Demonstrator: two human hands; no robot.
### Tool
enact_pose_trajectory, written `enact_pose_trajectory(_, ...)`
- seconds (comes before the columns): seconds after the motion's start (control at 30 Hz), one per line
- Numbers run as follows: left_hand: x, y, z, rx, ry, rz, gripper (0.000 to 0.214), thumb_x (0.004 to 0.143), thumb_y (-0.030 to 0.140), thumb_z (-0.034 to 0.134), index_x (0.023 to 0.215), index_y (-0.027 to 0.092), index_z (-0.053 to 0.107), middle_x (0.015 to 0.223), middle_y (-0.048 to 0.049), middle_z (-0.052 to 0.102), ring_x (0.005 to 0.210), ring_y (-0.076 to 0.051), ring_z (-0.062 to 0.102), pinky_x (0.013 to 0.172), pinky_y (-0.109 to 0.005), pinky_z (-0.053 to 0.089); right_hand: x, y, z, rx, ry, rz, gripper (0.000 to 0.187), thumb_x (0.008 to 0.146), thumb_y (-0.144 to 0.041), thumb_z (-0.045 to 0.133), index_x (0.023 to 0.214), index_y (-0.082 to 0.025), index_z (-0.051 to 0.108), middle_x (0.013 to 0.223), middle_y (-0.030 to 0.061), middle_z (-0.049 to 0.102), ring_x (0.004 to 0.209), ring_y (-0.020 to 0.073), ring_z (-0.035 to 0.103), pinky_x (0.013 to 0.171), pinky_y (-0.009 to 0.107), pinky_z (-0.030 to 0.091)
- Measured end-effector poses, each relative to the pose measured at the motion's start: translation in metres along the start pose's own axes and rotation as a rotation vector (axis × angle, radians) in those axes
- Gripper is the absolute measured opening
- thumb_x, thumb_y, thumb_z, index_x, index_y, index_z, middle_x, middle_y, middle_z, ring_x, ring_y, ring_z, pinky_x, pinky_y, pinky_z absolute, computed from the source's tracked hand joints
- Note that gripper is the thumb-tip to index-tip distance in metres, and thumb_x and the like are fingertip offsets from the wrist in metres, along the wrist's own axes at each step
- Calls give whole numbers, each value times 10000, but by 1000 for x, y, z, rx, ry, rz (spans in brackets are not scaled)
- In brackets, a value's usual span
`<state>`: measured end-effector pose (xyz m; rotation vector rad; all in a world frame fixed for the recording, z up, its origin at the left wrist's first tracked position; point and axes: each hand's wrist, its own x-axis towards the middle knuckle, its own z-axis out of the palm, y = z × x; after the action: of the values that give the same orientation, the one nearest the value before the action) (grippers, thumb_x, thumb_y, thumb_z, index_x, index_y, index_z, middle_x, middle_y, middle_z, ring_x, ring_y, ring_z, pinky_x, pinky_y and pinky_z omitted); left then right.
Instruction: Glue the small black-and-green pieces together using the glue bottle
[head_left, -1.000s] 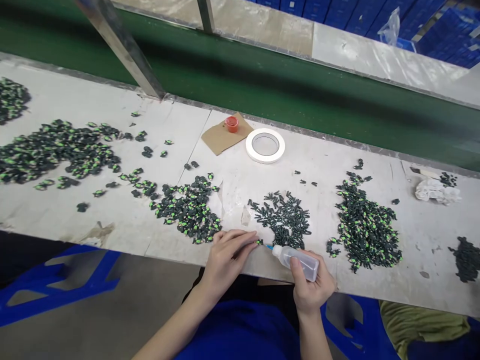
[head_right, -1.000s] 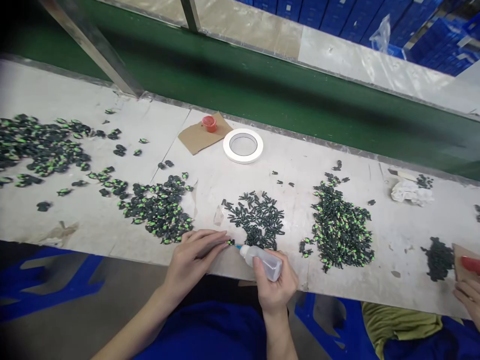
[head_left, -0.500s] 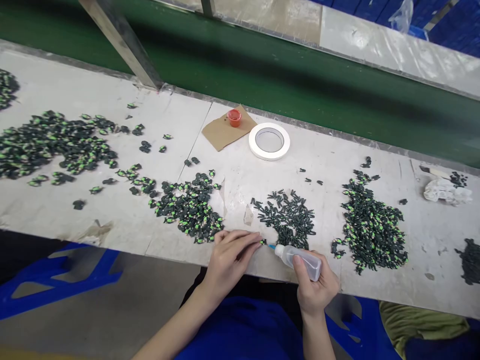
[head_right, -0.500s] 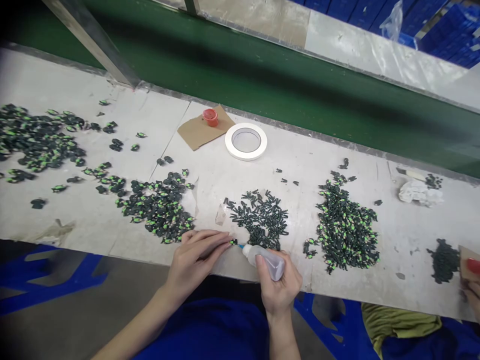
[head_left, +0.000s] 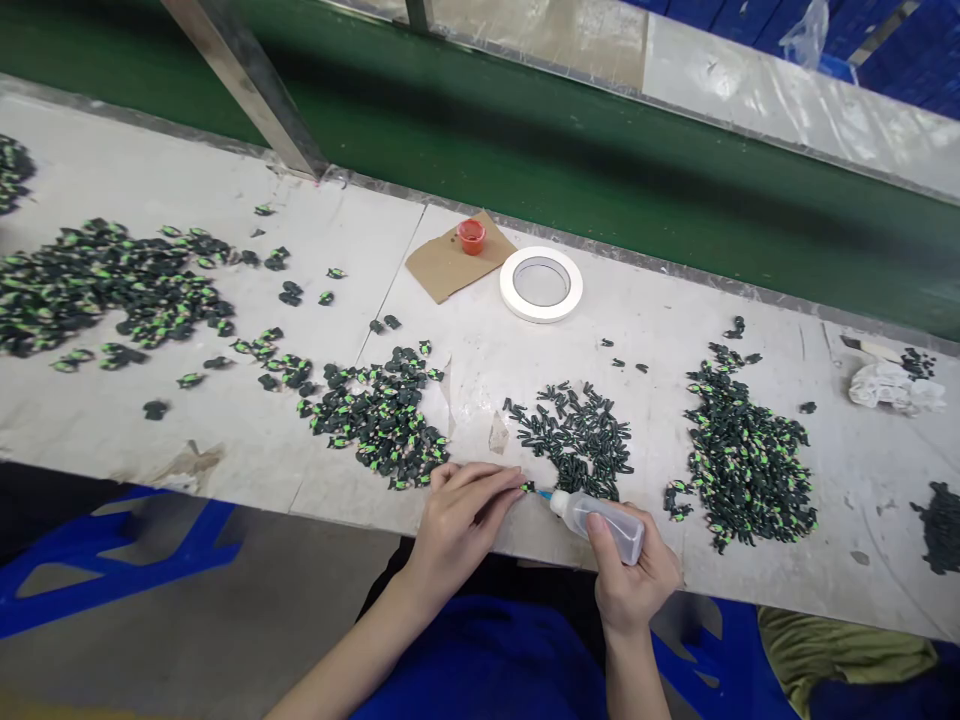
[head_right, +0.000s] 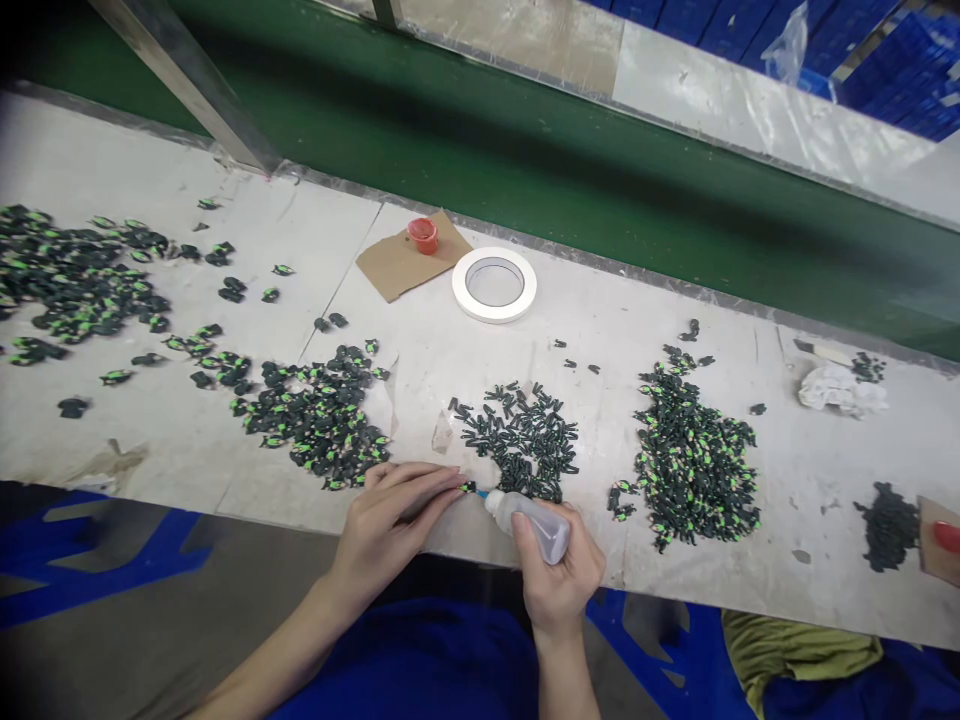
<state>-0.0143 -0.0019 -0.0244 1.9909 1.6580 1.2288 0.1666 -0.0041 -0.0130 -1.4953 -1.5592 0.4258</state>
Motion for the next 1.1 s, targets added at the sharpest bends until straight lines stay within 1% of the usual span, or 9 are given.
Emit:
enact_pose_trajectory(0.17, 1, 1, 0, -13, 8, -10, 136, 880, 158, 624, 977, 243, 667, 855, 13, 776, 758, -159, 712, 707, -330, 401, -2, 2, 1, -16, 9, 11, 183, 830, -353, 675, 783, -177, 669, 625, 8, 673, 497, 147, 605, 470, 240, 468)
enact_pose_trajectory(0.43, 1, 1, 0, -18, 20, -7, 116, 878, 157, 631, 961, 232, 663, 853, 19, 775, 752, -148, 708, 698, -331, 397, 1, -3, 1, -6, 50, 18, 168, 834, -338, 671, 774, -182, 661, 594, -13, 647, 463, 126, 579, 447, 221, 440)
enact_pose_trajectory(0.57, 1, 1, 0, -15, 15, 0, 118, 872, 149, 640, 961, 223, 660, 856, 20, 774, 758, -145, 708, 708, -329, 394, 0, -3, 1, 4, 34, 12, 164, 833, -341, 671, 783, -184, 666, 609, -10, 659, 478, 129, 589, 458, 224, 446)
enact_pose_trajectory(0.73, 1, 1, -1, -2, 8, 4, 126, 868, 147, 640, 961, 228, 665, 857, 23, 775, 760, -147, 711, 702, -328, 400, -1, 0, 2, -5, 16, 39, 200, 824, -371, 670, 771, -178, 673, 608, 5, 669, 480, 146, 595, 456, 242, 455)
enact_pose_trajectory(1.1, 0, 0, 1, -12, 21, -2, 138, 870, 155, 632, 974, 239, 666, 860, 13, 779, 759, -164, 715, 704, -334, 396, -1, 2, 2, -5, 9, 30, 177, 813, -351, 684, 766, -181, 673, 615, 7, 678, 493, 147, 606, 473, 237, 468)
